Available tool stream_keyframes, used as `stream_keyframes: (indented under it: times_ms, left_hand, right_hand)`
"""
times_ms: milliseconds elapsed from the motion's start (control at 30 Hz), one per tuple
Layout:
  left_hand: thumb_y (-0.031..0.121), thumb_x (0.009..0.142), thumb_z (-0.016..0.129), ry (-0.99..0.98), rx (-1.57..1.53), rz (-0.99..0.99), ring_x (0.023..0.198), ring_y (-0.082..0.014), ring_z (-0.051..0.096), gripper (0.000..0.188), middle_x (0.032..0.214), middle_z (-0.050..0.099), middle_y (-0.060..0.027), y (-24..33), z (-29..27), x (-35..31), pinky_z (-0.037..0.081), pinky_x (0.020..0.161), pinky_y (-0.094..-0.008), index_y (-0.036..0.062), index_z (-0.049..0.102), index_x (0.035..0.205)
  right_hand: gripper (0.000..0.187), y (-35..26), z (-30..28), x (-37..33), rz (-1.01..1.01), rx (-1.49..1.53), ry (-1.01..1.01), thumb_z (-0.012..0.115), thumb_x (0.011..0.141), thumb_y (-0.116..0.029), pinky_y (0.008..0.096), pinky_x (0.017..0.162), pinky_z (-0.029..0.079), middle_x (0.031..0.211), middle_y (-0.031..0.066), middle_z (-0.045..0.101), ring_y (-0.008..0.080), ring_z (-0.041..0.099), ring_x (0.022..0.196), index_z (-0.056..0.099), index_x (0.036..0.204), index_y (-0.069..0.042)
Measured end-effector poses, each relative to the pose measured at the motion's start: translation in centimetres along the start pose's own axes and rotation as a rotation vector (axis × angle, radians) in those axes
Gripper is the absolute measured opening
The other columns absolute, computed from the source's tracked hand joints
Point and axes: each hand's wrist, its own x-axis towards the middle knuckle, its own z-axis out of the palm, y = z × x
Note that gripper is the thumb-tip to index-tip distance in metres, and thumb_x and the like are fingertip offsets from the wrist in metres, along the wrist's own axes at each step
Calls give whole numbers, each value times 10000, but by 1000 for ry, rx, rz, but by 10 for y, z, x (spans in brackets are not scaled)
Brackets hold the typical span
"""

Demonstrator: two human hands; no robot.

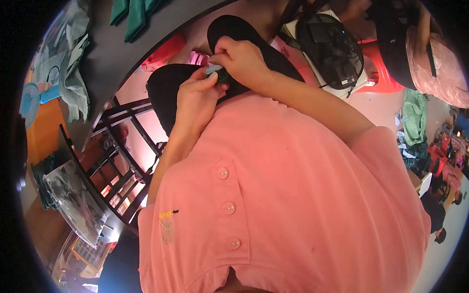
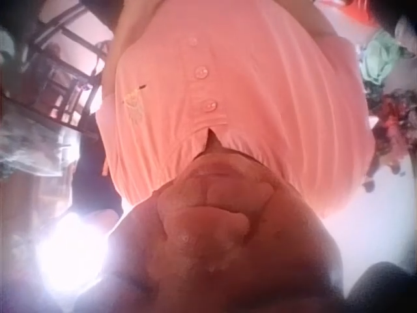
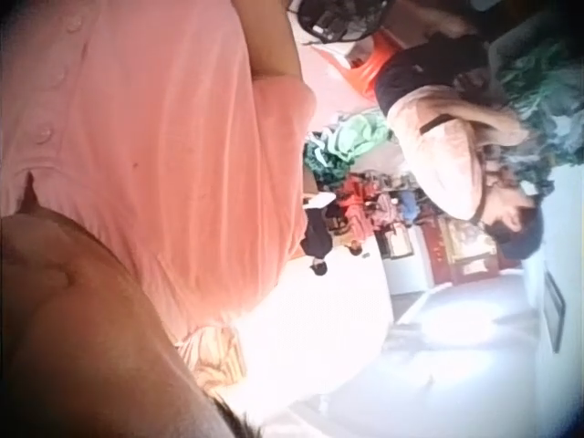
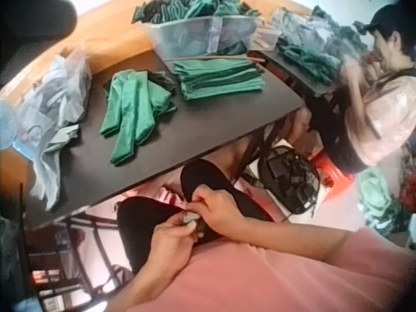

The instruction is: Folding and inspecting small strips of green fabric in a textile manufacturing setting.

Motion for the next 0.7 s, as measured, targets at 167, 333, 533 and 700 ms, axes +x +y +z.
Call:
stream_keyframes:
  times_ms: [167,333,533,700]
  left_hand:
    - [104,907,632,-62,-137,-112,781,-179,568,191,910,598,-68,0,7,8,484,704,-312,-11,596,1055]
    - [128,944,582,-333,-249,-327,562,-161,487,124,675,543,-89,0,1,11,408,561,-275,12,553,979]
    - [159,952,558,-563,-119,-270,420,-138,397,168,556,501,-76,19,10,6,310,422,-248,10,564,875]
    - [196,922,591,-635,56,-271,434,-119,413,242,573,528,-91,37,17,-6,318,431,-237,8,571,771]
  right_hand:
    - [195,0,-6,3,-54,-122,215,723,814,-159,289,502,431,641,77,615,152,577,527,589,838,-20]
    - [199,8,-9,11,-120,-186,238,713,808,-202,349,524,459,633,89,623,237,599,544,593,821,-44]
    - [203,20,1,28,-94,-35,61,743,828,-186,256,516,416,633,13,564,68,532,576,611,893,-47]
    - [148,-2,35,46,-67,391,-323,733,821,-161,215,466,330,690,-22,556,27,463,550,630,865,-65]
